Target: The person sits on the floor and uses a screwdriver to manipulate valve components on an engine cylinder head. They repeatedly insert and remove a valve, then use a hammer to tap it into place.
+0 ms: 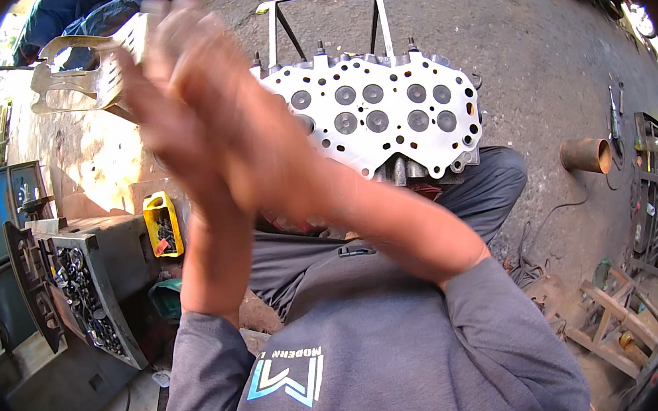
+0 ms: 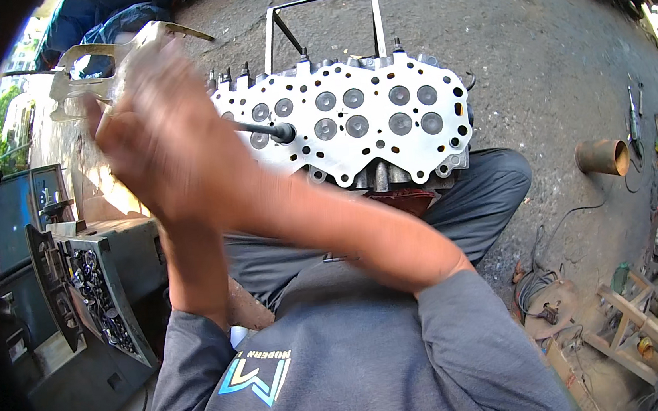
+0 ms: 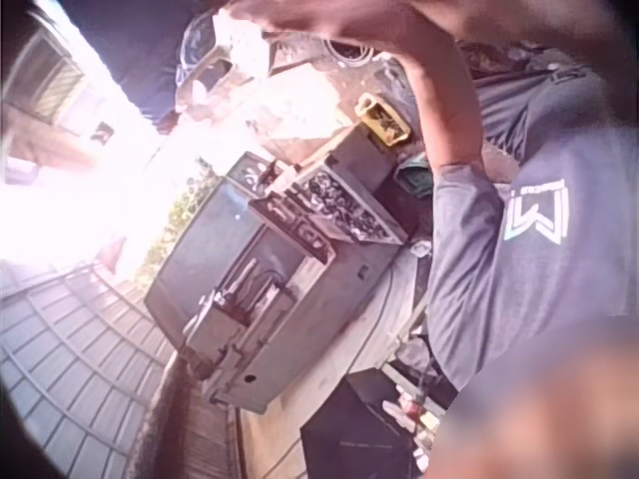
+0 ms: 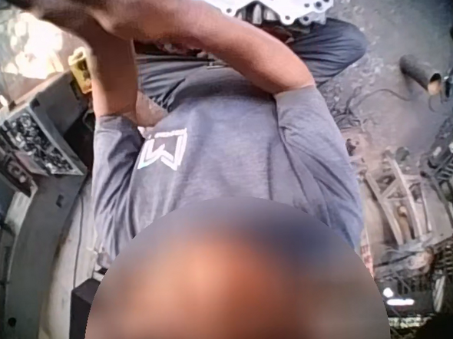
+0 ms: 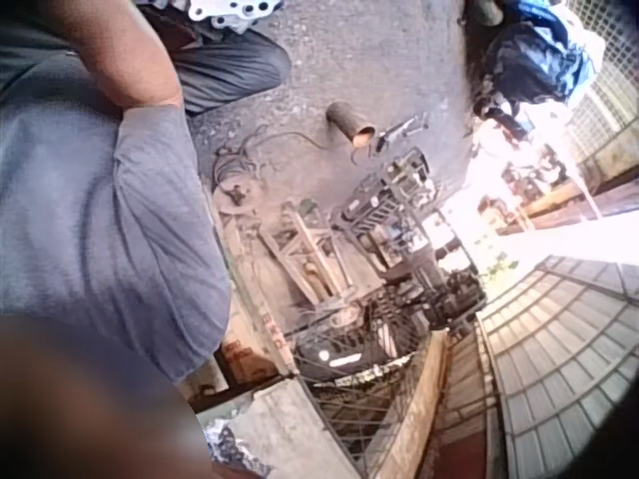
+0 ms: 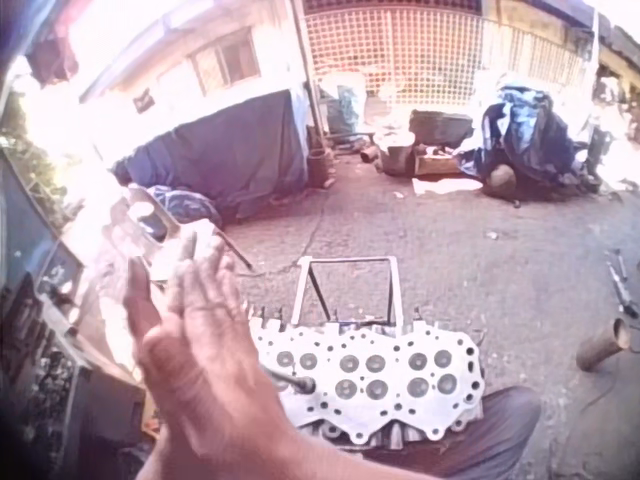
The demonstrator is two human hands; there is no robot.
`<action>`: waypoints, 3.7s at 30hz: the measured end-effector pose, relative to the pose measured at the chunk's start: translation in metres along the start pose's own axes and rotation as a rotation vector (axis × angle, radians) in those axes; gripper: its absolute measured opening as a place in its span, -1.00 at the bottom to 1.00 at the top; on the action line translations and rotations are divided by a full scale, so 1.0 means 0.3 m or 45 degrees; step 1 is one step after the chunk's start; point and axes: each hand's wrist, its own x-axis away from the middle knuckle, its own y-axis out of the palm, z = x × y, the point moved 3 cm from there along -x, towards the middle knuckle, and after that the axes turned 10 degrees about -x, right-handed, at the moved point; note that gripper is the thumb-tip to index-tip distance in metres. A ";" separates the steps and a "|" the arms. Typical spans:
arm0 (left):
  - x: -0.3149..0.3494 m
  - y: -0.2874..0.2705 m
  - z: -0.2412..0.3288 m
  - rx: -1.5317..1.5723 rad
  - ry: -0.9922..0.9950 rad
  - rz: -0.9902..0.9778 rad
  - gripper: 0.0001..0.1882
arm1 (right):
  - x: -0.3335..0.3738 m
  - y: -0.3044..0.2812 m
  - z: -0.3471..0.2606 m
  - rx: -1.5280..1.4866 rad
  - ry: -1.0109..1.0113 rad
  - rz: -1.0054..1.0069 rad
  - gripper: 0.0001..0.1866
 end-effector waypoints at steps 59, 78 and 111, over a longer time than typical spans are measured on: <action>0.100 -0.814 -0.201 -1.116 0.148 0.983 -0.56 | 0.029 -0.087 -0.031 0.463 0.328 -0.013 -0.82; 0.031 -0.803 -0.387 -1.807 0.112 0.743 -0.48 | 0.118 -0.109 0.012 0.458 1.015 -0.218 -0.81; -0.025 -0.880 -0.441 -2.319 0.335 0.257 -0.67 | 0.053 -0.154 -0.048 0.434 0.261 -0.032 -0.70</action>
